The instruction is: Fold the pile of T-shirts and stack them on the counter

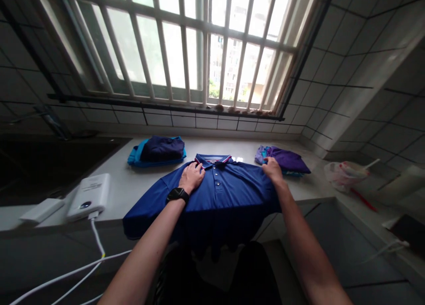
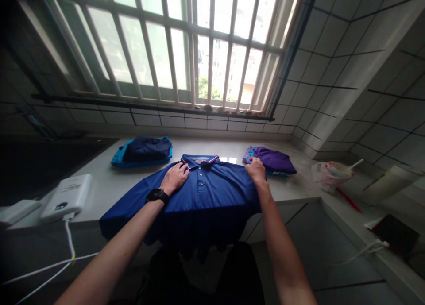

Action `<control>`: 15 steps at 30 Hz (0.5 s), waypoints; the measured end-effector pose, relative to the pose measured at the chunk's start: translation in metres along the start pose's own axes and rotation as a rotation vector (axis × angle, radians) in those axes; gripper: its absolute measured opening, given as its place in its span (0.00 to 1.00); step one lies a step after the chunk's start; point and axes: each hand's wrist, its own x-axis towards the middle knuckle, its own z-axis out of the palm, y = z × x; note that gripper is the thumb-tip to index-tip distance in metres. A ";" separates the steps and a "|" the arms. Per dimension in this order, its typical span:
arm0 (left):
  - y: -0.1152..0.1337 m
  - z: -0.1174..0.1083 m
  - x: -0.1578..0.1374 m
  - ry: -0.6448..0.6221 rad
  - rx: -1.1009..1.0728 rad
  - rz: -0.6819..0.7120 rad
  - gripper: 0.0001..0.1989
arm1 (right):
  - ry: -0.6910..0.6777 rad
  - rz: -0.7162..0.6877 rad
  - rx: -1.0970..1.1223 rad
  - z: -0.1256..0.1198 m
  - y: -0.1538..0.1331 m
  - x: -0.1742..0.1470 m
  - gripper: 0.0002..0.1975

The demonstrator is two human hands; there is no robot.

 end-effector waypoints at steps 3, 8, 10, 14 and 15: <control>0.001 -0.001 0.001 0.005 -0.002 -0.009 0.21 | -0.290 0.157 -0.041 -0.033 0.054 0.011 0.10; 0.002 -0.002 0.001 -0.011 0.013 -0.006 0.22 | -0.462 0.081 0.034 -0.047 0.084 0.014 0.23; 0.001 -0.001 0.001 -0.008 0.015 -0.006 0.22 | -0.539 -0.055 0.148 -0.045 0.080 0.013 0.24; 0.001 -0.001 0.001 -0.014 0.045 -0.009 0.22 | -0.516 -0.063 0.443 -0.043 0.067 0.010 0.20; 0.001 -0.002 0.001 -0.019 0.050 -0.008 0.22 | -0.487 -0.029 0.505 -0.043 0.063 0.010 0.19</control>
